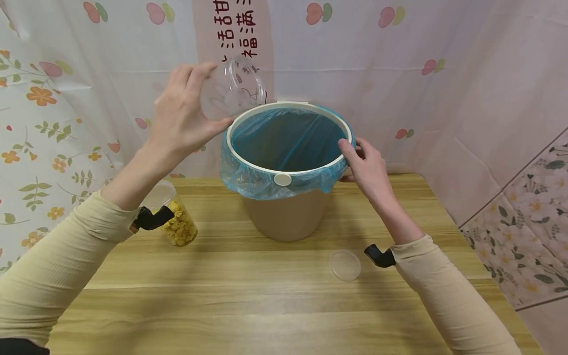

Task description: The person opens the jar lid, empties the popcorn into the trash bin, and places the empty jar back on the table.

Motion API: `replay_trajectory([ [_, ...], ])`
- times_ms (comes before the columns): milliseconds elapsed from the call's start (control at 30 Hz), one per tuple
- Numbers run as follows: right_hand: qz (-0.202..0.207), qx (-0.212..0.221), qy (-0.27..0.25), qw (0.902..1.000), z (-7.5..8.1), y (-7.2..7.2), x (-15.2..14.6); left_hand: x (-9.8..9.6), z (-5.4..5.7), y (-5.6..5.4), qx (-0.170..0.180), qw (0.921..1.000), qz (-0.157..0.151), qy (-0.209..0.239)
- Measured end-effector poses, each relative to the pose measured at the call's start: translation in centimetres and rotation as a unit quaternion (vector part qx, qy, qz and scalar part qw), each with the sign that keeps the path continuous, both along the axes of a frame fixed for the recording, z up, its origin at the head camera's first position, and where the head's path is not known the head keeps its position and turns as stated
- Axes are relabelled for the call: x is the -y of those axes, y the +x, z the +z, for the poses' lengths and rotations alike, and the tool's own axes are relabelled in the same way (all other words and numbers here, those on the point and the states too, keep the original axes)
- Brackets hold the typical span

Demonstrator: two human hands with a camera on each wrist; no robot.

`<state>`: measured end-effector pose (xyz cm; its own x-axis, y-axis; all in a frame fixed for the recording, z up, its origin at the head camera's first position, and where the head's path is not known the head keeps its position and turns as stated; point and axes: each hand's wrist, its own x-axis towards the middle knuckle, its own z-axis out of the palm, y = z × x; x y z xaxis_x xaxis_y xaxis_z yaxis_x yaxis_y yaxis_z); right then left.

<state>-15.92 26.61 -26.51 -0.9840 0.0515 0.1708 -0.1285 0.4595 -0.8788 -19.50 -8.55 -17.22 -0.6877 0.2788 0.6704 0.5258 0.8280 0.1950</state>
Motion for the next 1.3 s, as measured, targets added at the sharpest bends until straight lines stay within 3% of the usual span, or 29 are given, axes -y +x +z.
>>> replay_trajectory([
  [133,-0.002,-0.006,-0.001,1.0,0.0,0.1,0.0,0.6,-0.8,0.3,0.024,0.998,-0.001,0.059],
  [400,-0.016,-0.005,0.009,0.9998,-0.2,0.2,0.1,1.4,-2.9,0.6,0.034,0.9893,0.001,0.142],
  [600,-0.018,-0.006,0.009,0.9998,-0.4,0.3,0.1,1.8,-4.7,1.0,0.054,0.9759,0.019,0.21],
  [1033,-0.02,-0.026,-0.023,0.9992,-0.7,0.3,0.2,1.7,-9.3,2.5,0.113,0.9435,0.059,0.306],
  [1300,-0.007,-0.032,-0.071,0.9969,-1.3,0.6,0.2,1.4,-12.1,3.2,0.139,0.9294,0.076,0.334],
])
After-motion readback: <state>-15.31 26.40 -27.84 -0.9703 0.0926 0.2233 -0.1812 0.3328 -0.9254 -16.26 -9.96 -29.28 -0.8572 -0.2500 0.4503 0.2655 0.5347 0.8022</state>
